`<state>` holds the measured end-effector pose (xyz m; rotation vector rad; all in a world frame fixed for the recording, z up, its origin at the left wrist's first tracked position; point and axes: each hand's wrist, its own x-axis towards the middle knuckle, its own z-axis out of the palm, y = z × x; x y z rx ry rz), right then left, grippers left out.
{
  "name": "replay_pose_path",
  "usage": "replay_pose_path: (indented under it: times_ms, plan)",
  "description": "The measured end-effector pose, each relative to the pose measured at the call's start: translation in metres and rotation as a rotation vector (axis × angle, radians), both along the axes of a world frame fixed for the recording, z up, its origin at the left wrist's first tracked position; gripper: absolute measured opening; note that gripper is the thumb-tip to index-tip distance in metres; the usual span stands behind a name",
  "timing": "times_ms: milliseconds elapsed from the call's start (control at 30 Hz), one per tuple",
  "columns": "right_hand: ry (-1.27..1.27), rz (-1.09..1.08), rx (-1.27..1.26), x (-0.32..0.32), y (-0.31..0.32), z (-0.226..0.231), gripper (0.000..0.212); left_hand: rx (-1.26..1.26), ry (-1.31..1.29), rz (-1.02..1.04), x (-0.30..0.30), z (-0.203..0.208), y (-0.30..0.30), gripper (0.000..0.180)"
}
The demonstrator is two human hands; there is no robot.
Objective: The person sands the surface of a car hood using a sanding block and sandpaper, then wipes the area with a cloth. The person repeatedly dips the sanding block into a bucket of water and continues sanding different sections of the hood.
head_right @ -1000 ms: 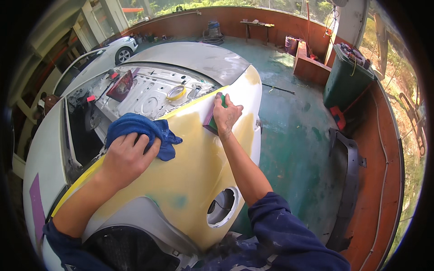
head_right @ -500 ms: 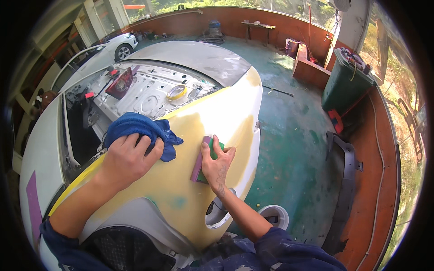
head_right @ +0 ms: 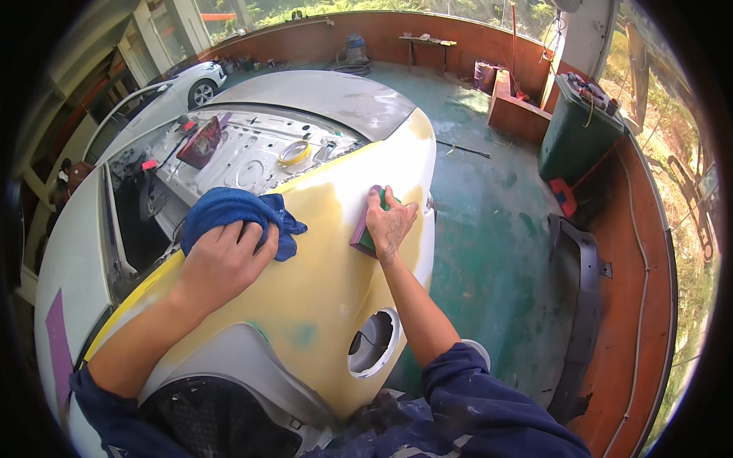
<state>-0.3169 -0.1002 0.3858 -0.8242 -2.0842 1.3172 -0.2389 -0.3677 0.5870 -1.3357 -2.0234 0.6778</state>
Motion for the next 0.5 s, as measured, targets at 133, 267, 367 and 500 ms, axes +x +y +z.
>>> replay_pose_path:
  times_ms: [133,267,367,500]
  plan:
    - [0.001,0.125,0.004,0.067,-0.068,-0.009,0.059,-0.017,-0.025,0.018,-0.001,-0.003,-0.008,0.038]
    - [0.106,0.078,0.030,0.038,-0.043,-0.013,0.056,-0.006,0.018,0.030,0.001,0.004,-0.005,0.035]
    - [0.058,-0.035,-0.002,0.017,-0.010,-0.001,0.059,0.012,0.034,0.045,0.003,-0.002,0.005,0.032]
    - [0.085,0.171,-0.059,0.083,-0.093,-0.004,0.056,-0.001,0.014,0.141,0.013,-0.001,-0.010,0.029]
